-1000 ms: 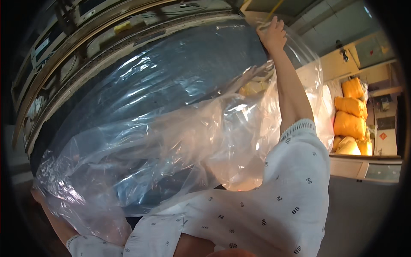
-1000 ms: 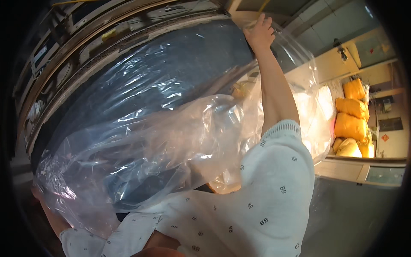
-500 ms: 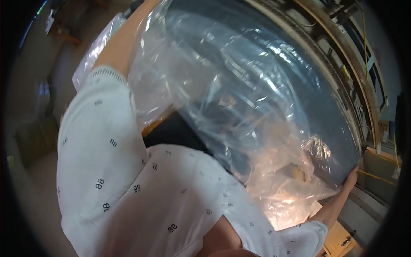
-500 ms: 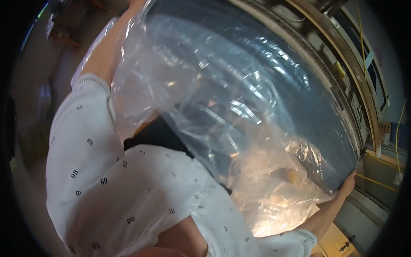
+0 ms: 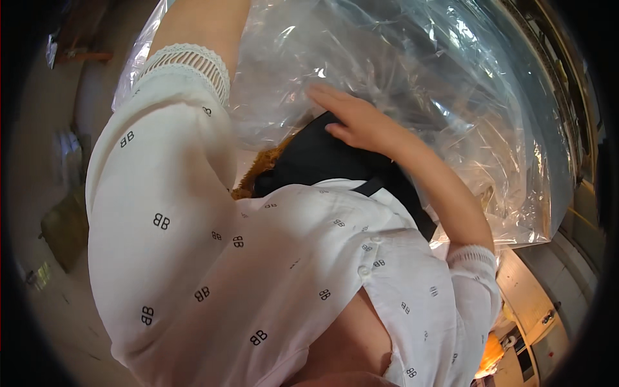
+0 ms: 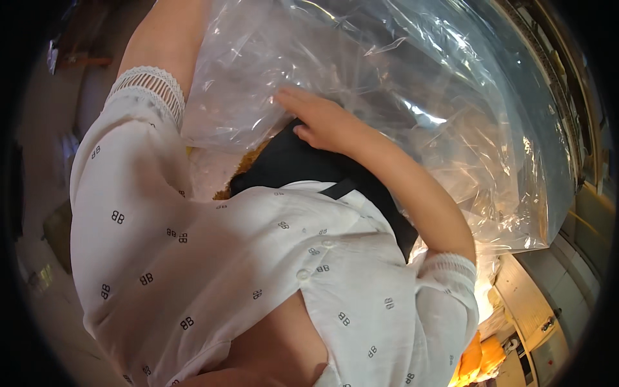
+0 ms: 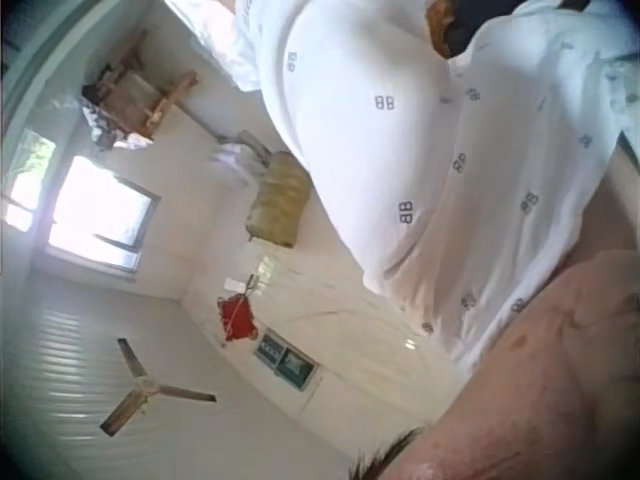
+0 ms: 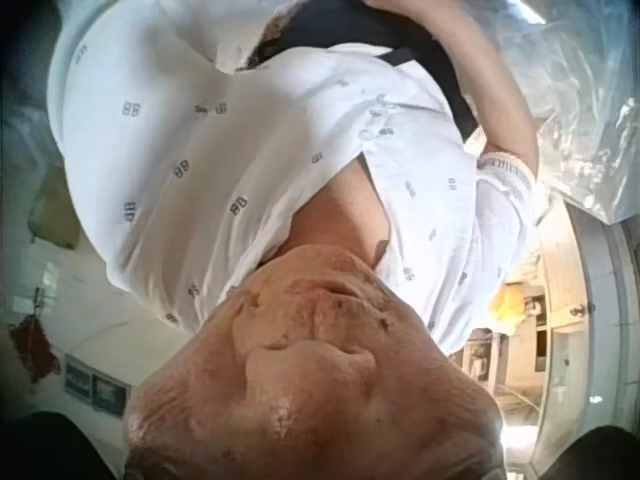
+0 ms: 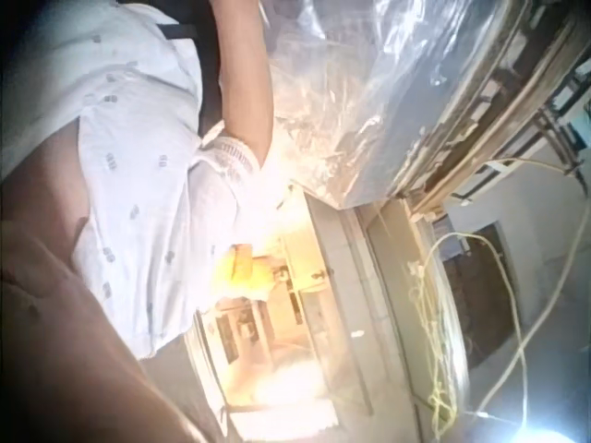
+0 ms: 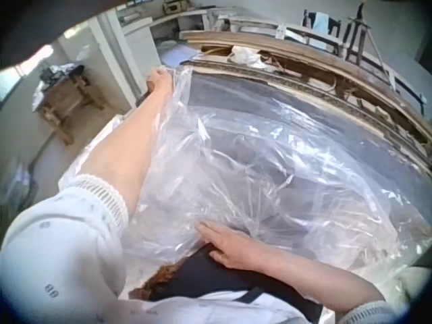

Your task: The person covers a large mattress with a plastic wrap by unfolding the plastic sheet and pulling it over the mattress edges by hand.

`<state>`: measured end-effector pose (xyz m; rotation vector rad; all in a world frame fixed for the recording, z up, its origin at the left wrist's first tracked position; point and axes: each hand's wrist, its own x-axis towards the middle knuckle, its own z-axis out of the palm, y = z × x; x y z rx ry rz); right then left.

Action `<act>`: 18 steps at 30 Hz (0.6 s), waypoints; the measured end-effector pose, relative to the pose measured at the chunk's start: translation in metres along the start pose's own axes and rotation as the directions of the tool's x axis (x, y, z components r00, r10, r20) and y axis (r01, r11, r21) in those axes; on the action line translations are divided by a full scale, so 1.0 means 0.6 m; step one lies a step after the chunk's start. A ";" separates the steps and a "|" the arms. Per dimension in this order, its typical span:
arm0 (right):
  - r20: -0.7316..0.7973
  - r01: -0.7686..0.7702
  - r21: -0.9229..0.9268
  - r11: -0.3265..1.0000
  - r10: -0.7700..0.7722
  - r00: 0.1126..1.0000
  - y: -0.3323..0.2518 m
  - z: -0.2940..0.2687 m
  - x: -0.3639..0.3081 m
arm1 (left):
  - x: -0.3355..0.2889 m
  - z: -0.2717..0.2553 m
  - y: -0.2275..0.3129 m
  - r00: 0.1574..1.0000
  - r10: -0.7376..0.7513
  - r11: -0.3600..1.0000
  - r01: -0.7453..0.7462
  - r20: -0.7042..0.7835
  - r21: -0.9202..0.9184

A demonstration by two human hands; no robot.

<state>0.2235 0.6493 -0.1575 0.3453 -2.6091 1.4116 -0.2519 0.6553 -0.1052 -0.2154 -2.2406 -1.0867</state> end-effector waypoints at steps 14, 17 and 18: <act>-0.959 -0.424 -0.261 0.867 -0.281 0.016 -0.301 -0.457 -0.288 | -0.032 -0.023 -0.002 0.999 -0.032 0.968 0.027 -0.013 -0.249; -0.914 -0.503 -0.305 0.809 -0.397 -0.084 -0.346 -0.480 -0.345 | 0.011 -0.025 -0.090 0.997 0.003 0.962 -0.026 -0.082 -0.272; -0.922 -0.553 -0.282 0.784 -0.380 -0.068 -0.336 -0.450 -0.343 | -0.012 -0.018 -0.049 0.999 -0.005 0.954 -0.009 -0.045 -0.298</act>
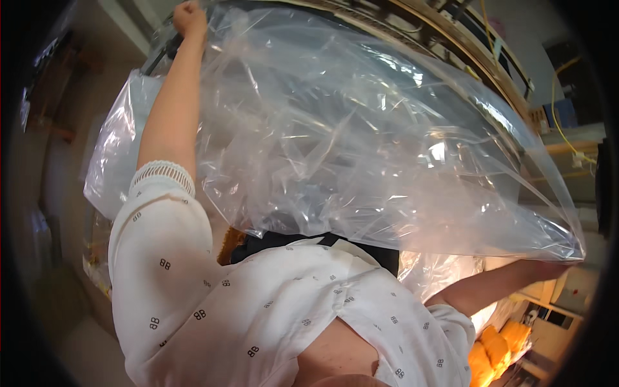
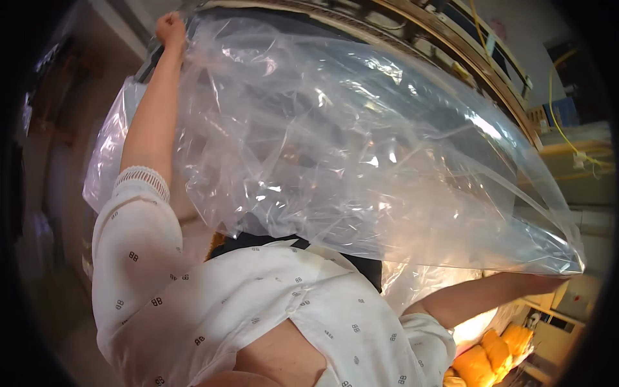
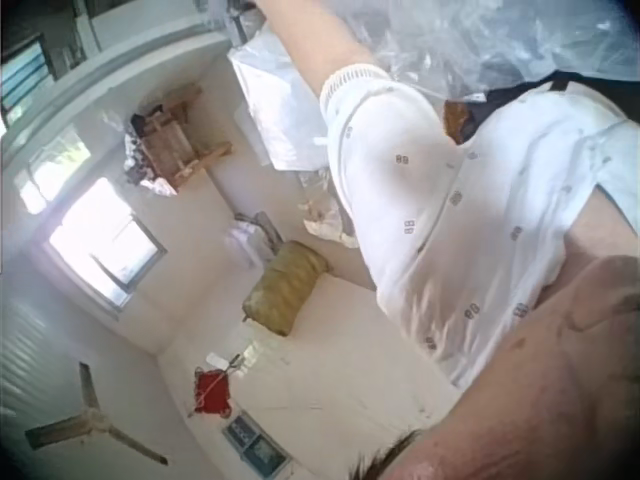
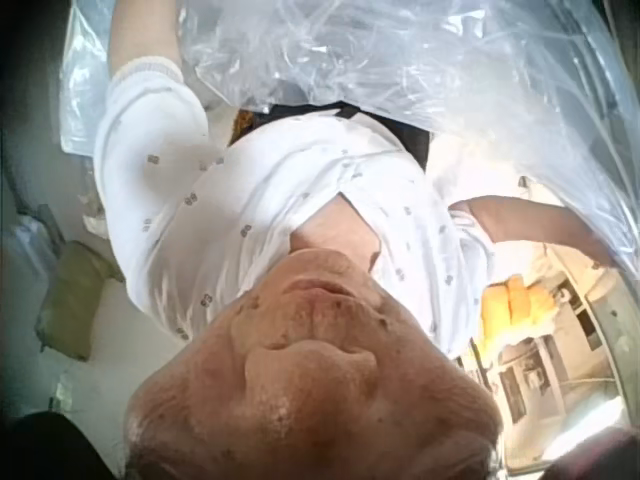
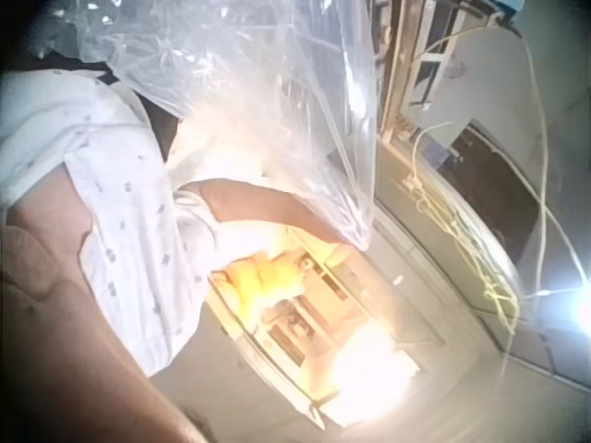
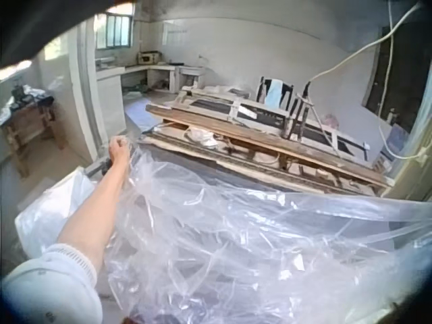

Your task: The person covers a large mattress with a plastic wrap by unfolding the plastic sheet and pulling it over the mattress edges by hand.

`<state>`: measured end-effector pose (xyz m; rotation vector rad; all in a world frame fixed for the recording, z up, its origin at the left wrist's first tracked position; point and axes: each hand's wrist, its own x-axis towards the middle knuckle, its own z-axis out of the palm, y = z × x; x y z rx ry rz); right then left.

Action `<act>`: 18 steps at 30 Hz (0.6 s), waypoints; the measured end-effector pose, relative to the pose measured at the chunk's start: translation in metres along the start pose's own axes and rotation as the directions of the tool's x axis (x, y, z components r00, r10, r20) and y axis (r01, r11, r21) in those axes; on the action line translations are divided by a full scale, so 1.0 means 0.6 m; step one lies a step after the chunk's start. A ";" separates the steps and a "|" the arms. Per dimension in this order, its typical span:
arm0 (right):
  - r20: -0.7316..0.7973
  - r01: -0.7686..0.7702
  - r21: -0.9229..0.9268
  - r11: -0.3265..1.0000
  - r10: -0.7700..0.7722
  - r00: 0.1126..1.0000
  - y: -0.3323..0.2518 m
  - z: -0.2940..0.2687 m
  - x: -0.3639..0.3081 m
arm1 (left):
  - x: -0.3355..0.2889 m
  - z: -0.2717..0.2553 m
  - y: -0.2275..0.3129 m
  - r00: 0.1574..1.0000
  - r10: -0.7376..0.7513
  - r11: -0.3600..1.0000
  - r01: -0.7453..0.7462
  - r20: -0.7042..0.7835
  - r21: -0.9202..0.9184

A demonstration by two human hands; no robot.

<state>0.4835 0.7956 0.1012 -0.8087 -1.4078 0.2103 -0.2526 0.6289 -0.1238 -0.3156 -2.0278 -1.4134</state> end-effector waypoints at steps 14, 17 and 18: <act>-0.434 -0.416 -0.283 0.864 0.272 0.859 0.208 -0.525 0.134 | -0.020 0.028 0.019 0.955 0.039 0.995 -0.012 0.293 -0.095; -0.411 -0.370 -0.822 0.433 -0.001 0.912 0.194 -0.682 0.260 | -0.121 0.074 0.099 0.897 0.213 0.974 -0.160 0.388 -0.163; -0.316 -0.306 -0.939 0.155 -0.045 0.948 0.199 -0.683 0.301 | -0.136 0.074 0.130 0.899 0.160 0.985 -0.119 0.409 -0.123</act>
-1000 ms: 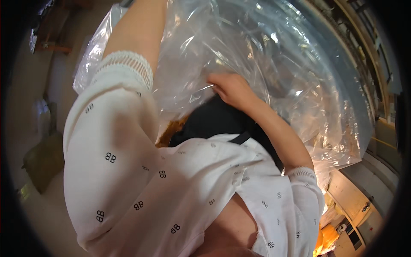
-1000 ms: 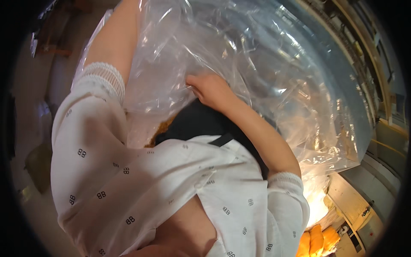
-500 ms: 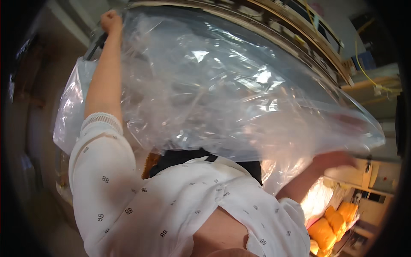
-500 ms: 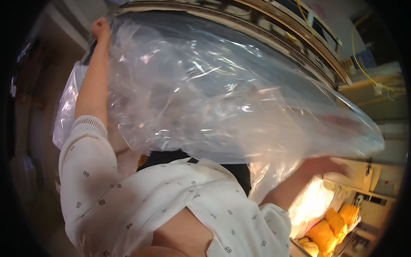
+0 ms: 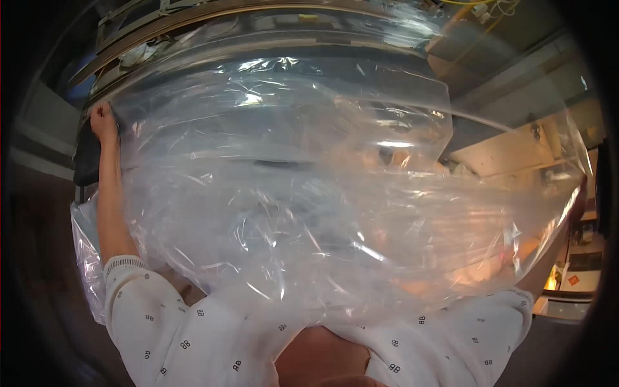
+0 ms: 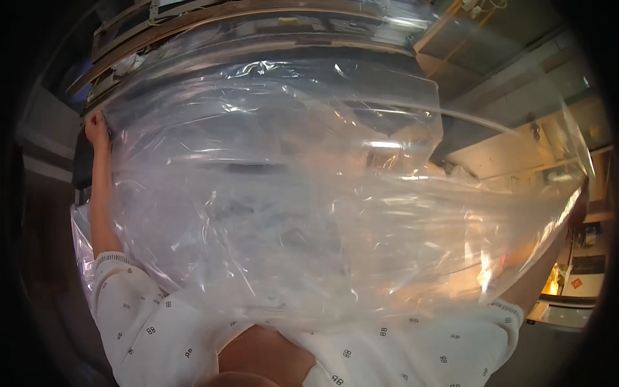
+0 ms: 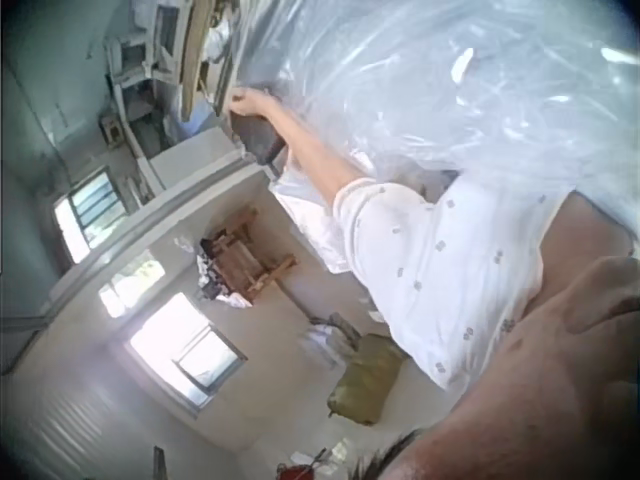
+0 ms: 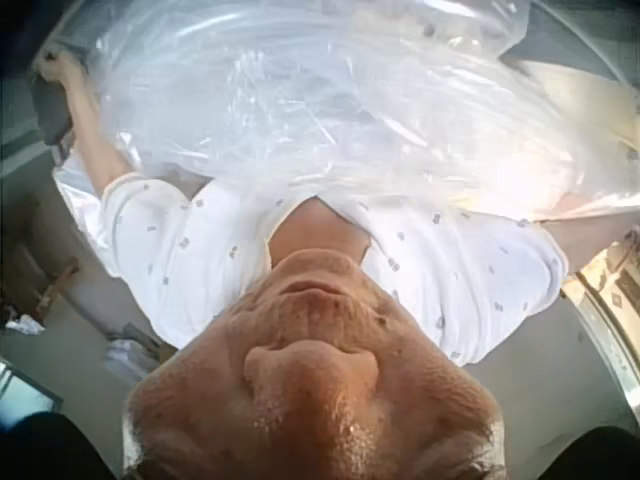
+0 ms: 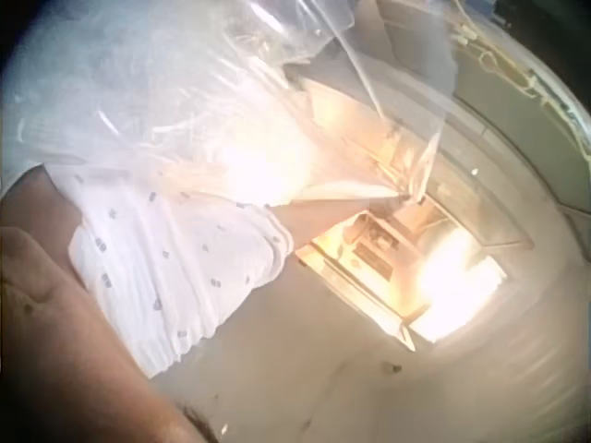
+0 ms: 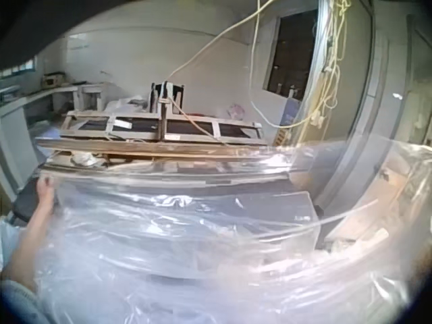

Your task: The person covers a large mattress with a plastic wrap by unfolding the plastic sheet and pulling it over the mattress edges by hand.

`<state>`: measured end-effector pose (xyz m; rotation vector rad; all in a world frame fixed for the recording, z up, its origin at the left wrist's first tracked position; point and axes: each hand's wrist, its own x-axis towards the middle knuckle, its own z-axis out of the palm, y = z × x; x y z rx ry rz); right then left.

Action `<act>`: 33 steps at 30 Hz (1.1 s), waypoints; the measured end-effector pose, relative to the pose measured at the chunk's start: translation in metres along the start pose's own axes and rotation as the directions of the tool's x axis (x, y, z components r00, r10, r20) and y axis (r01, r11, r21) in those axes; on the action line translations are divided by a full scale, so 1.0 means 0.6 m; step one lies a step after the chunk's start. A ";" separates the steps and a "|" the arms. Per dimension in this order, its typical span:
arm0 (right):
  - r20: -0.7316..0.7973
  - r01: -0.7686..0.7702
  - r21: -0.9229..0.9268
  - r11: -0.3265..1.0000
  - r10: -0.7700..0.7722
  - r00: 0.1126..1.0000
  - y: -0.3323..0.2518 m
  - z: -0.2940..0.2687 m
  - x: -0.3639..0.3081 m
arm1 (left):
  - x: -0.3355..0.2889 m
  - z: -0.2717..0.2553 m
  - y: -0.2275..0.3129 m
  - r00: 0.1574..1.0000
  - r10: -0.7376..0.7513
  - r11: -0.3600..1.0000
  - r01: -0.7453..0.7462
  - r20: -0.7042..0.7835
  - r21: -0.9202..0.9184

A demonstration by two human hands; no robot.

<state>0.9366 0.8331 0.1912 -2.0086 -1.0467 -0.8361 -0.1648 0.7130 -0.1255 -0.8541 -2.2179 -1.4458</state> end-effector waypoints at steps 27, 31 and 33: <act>0.213 0.593 0.711 0.378 -0.919 0.331 -0.570 0.350 -0.438 | 0.052 -0.233 -0.199 0.991 0.131 0.787 -0.103 -0.001 0.609; 0.404 -0.067 0.898 0.435 -0.755 0.516 -0.597 0.325 -0.425 | 0.069 -0.260 -0.242 0.990 0.138 0.759 -0.117 0.018 0.641; 0.421 -0.152 0.895 0.420 -0.678 0.602 -0.592 0.318 -0.410 | 0.080 -0.260 -0.248 0.986 0.166 0.752 -0.144 0.026 0.643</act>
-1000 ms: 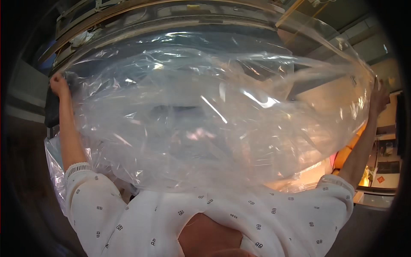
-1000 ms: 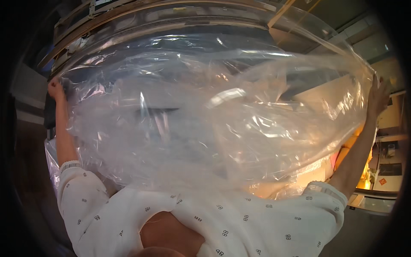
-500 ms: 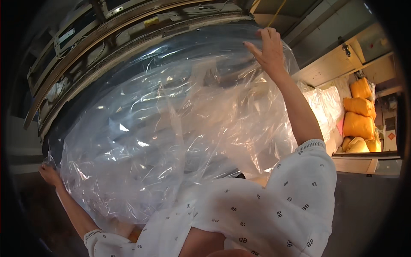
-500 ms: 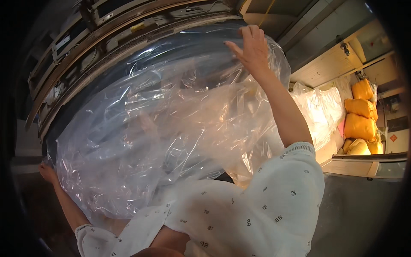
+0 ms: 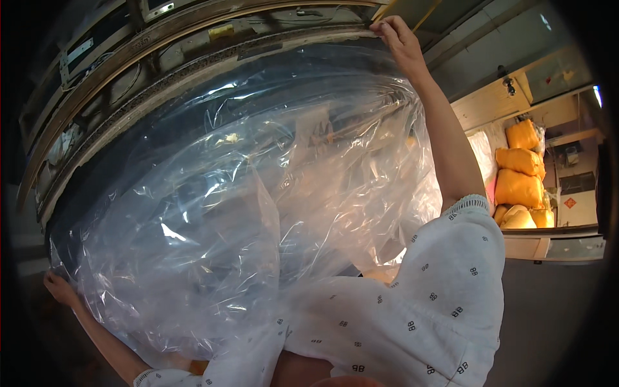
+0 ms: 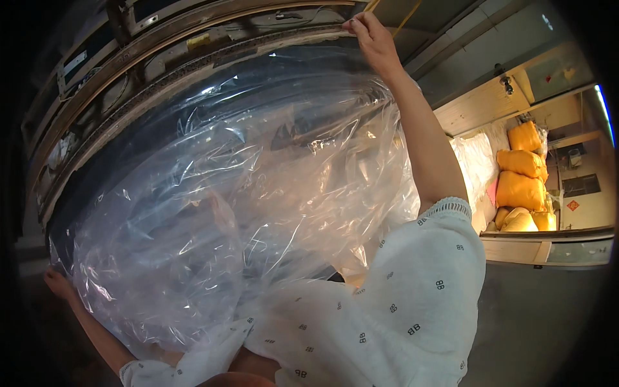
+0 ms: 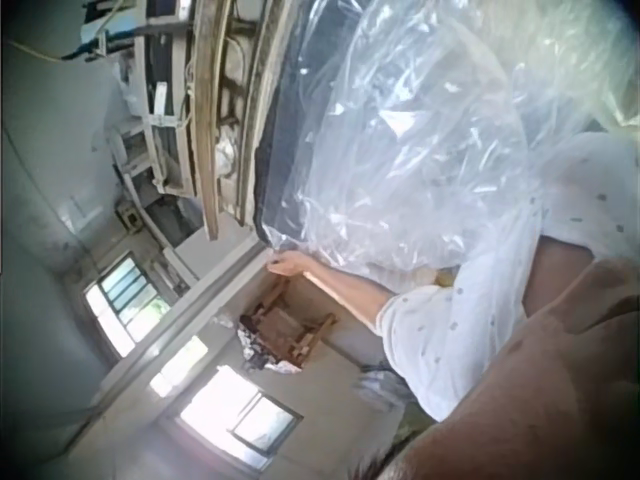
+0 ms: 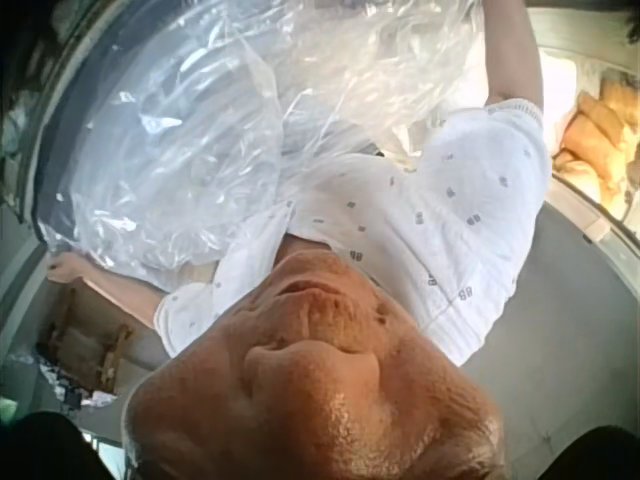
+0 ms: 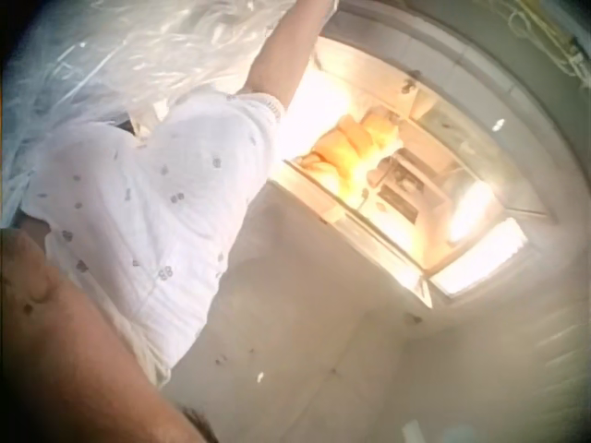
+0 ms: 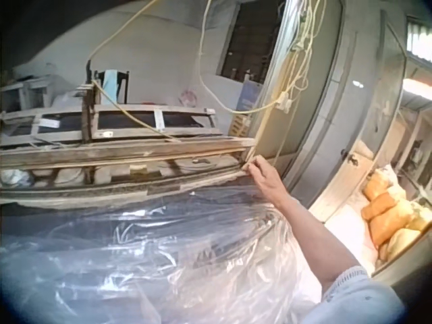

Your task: The person covers a large mattress with a plastic wrap by unfolding the plastic sheet and pulling it over the mattress edges by hand.

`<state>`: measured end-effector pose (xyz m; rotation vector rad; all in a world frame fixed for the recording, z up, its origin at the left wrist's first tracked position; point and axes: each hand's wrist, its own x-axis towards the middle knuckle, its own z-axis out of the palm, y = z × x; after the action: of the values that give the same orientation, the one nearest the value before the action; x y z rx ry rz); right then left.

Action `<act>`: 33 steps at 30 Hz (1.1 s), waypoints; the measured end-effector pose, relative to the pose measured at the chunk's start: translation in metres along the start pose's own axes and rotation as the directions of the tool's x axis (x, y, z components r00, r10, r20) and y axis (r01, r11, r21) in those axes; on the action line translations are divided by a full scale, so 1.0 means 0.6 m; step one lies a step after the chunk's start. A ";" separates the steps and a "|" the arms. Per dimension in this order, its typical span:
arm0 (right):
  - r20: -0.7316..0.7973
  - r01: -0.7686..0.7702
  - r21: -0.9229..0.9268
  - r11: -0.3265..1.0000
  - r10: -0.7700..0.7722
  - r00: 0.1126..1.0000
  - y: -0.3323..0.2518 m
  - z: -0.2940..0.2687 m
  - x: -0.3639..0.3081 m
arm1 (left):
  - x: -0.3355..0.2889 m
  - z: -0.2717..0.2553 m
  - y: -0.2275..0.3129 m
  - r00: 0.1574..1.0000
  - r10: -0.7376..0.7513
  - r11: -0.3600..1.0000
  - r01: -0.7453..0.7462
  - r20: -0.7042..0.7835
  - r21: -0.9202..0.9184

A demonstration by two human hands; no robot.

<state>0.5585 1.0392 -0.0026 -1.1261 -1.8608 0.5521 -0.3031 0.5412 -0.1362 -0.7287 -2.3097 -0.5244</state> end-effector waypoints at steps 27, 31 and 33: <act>0.190 -0.064 -0.319 0.946 0.130 0.973 0.008 -0.001 -0.134 | 0.008 -0.067 -0.001 0.977 -0.209 0.921 0.186 -0.031 -0.341; 0.055 0.058 -0.359 0.931 -0.040 0.998 0.020 0.023 -0.168 | 0.008 -0.218 0.050 0.829 -0.416 0.348 0.525 0.374 -0.777; 0.020 -0.029 -0.286 0.958 0.037 0.999 0.018 0.029 -0.167 | 0.020 -0.270 -0.009 0.814 -0.217 0.384 0.579 0.539 -0.719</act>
<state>0.5705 0.9587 -0.0648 -1.3453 -1.9917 0.3218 -0.2391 0.4547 -0.0144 -0.6908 -2.4663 -2.0933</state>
